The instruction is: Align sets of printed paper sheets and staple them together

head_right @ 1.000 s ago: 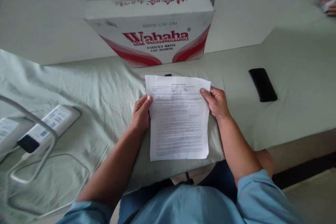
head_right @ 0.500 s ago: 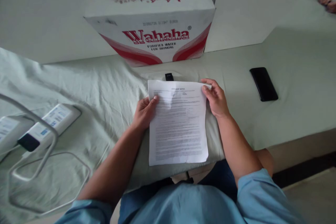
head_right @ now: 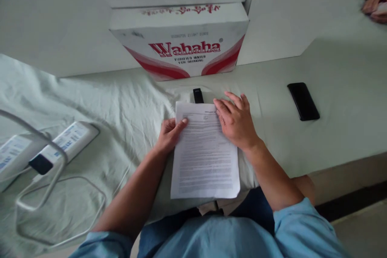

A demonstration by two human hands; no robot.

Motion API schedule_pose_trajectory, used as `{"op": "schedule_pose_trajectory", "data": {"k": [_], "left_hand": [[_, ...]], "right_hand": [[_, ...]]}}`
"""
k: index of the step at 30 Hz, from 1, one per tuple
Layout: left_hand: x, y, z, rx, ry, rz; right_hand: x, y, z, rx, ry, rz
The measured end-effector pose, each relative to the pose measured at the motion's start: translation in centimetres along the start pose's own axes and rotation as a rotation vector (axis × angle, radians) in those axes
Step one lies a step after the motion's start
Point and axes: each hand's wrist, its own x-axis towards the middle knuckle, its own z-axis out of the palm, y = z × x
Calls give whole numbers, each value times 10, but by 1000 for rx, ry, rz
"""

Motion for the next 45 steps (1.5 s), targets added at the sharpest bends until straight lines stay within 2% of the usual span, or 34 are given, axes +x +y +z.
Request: {"op": "schedule_pose_trajectory", "data": {"k": [5, 8, 13, 17, 23, 27, 32, 36, 45], "left_hand": [[-2, 2, 3, -70, -48, -21], [-1, 2, 3, -101, -76, -45], [4, 1, 3, -73, -10, 16], [9, -1, 2, 56, 54, 44], [13, 0, -4, 391, 57, 80], [15, 3, -4, 553, 31, 79], [16, 4, 1, 648, 169, 115], [18, 4, 6, 722, 217, 85], [15, -6, 8, 796, 343, 130]], "right_hand": [[10, 8, 1, 84, -24, 20], [19, 13, 1, 168, -92, 34], [27, 9, 4, 237, -253, 50], [23, 5, 11, 267, -326, 60], [6, 18, 26, 302, -335, 134], [0, 26, 34, 298, -403, 132], [9, 27, 34, 230, -517, 81], [22, 31, 34, 196, -592, 31], [47, 39, 38, 192, -643, -49]]}}
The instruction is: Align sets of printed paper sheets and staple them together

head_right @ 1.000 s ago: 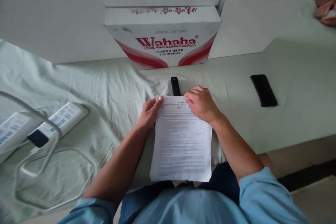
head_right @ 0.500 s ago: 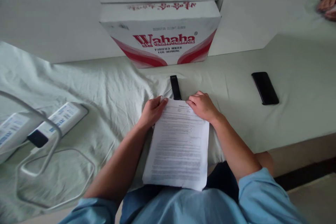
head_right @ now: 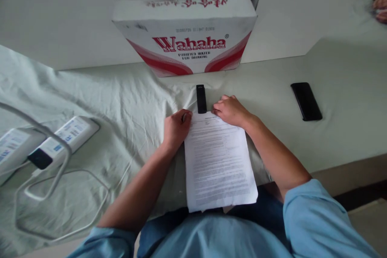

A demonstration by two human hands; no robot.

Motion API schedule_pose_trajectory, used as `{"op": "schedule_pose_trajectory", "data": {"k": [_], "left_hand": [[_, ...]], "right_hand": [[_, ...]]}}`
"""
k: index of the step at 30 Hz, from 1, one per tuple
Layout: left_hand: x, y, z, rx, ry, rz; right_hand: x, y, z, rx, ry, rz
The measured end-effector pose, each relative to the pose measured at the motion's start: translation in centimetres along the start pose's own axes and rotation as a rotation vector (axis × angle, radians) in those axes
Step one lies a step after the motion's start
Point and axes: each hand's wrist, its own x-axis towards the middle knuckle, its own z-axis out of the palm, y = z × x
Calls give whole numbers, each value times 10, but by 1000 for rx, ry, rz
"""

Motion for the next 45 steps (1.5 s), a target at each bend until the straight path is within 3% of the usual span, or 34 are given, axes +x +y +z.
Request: {"op": "schedule_pose_trajectory", "data": {"k": [6, 17, 25, 29, 33, 38, 45], "left_hand": [[2, -1, -1, -83, 27, -37], [7, -3, -1, 103, 82, -65], [11, -4, -8, -119, 70, -111], [13, -5, -8, -166, 77, -118], [14, -6, -7, -165, 76, -117], [13, -4, -8, -163, 72, -127], [14, 1, -11, -127, 53, -145]], "right_hand": [[-3, -1, 6, -20, 47, 9], [3, -10, 6, -42, 92, 23], [6, -10, 11, -53, 131, 116], [-4, -15, 18, -48, 329, 101], [-17, -26, 22, -38, 515, -16], [-28, -32, 33, -105, 432, -132], [-30, -23, 49, -136, 403, -103]]}}
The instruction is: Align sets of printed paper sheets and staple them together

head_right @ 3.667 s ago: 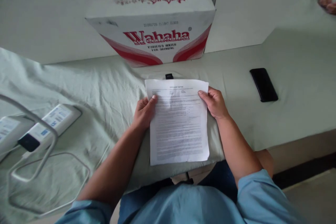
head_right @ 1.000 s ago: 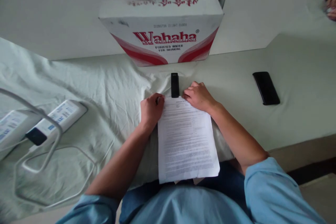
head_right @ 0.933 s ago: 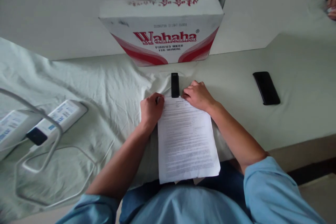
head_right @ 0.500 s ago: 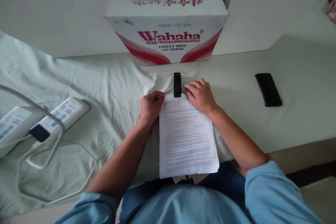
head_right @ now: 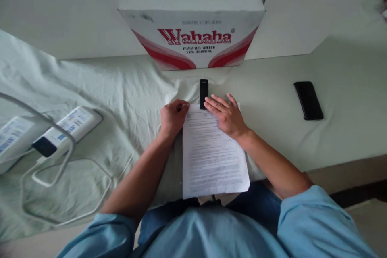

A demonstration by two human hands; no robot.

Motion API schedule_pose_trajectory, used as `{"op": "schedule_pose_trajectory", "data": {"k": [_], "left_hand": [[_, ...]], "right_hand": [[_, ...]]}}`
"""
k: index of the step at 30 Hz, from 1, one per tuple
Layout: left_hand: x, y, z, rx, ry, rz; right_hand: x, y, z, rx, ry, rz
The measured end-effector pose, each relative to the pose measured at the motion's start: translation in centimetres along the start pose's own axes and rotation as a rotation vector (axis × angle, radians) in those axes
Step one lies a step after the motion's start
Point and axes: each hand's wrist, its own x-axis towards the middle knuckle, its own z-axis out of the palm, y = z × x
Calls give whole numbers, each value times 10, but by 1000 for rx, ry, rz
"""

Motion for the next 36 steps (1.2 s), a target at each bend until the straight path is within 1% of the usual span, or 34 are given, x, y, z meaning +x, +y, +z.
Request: {"op": "schedule_pose_trajectory", "data": {"k": [2, 4, 7, 9, 12, 14, 16, 18, 20, 22, 24, 26, 27, 29, 30, 32, 33, 34, 36], "left_hand": [[2, -2, -3, 7, -51, 20], [4, -5, -7, 2, -130, 42], [7, -8, -11, 4, -223, 48], [8, -8, -13, 14, -256, 56], [9, -8, -17, 1, -310, 91], [11, -9, -21, -77, -400, 94], [12, -11, -26, -231, -533, 72], [14, -14, -29, -411, -641, 53], [16, -17, -31, -562, -658, 46], [17, -18, -29, -674, -600, 26], [18, -18, -26, -789, -510, -15], [17, -16, -21, -936, -430, -63], [15, -15, -19, -1007, -406, -77], [13, -14, -14, -1113, -403, -76], [12, -15, -12, -1137, -427, -73], [9, -18, -7, -1126, -513, -86], [9, -20, -5, -1098, -557, -105], [8, -23, -3, -1065, -592, -127], [8, -27, -1, -1014, -604, -166]], "right_hand": [[0, 0, 2, -4, -8, 4], [1, -2, 2, -7, -10, 18], [2, -6, 2, 6, 39, 42], [-2, -7, 1, 35, 133, 69], [-20, -4, -2, 116, 357, 171], [-40, 0, -2, 194, 500, 318], [-63, 2, -2, 334, 588, 491], [-85, -1, -3, 503, 585, 658], [-103, -8, -6, 655, 556, 734], [-117, -19, -8, 803, 495, 744], [-126, -28, -9, 909, 391, 784], [-127, -34, -10, 955, 316, 850], [-124, -35, -10, 960, 316, 878], [-112, -32, -12, 954, 393, 894], [-103, -28, -14, 940, 467, 878], [-84, -16, -17, 929, 559, 818], [-75, -9, -17, 939, 567, 794], [-68, -2, -18, 948, 549, 779], [-59, 10, -16, 936, 477, 760]]}}
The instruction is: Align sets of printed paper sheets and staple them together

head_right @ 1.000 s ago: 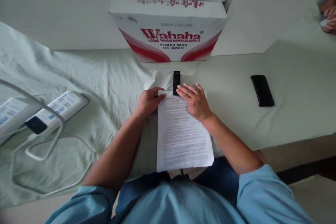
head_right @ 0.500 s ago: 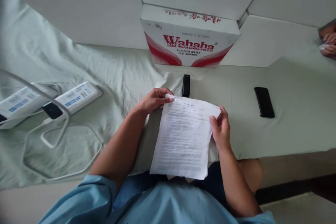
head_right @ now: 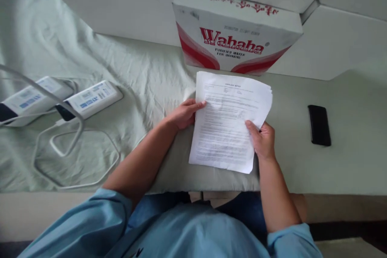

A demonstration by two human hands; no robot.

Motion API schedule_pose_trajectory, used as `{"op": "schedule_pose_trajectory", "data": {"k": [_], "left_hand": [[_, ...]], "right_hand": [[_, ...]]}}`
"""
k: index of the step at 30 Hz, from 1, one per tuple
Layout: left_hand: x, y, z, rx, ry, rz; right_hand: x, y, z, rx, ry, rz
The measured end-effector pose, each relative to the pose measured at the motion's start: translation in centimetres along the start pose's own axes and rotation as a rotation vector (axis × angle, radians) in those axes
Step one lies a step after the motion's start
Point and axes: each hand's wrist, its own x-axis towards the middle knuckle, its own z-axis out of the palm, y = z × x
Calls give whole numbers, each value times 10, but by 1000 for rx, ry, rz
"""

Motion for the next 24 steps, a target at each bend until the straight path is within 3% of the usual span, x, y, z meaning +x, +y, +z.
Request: {"op": "schedule_pose_trajectory", "data": {"k": [6, 10, 16, 21, 24], "left_hand": [[-4, 1, 8, -31, 111, 19], [-3, 0, 9, -67, 162, -1], [-3, 0, 0, -63, 30, -25], [-8, 5, 2, 23, 82, 55], [-10, 8, 3, 0, 87, 55]], "right_hand": [[6, 12, -2, -60, 69, -106], [5, 9, -1, -2, 15, -122], [7, 6, -2, -24, 77, -165], [11, -2, -14, -96, 165, -118], [16, -10, -22, -10, 200, -72]]}}
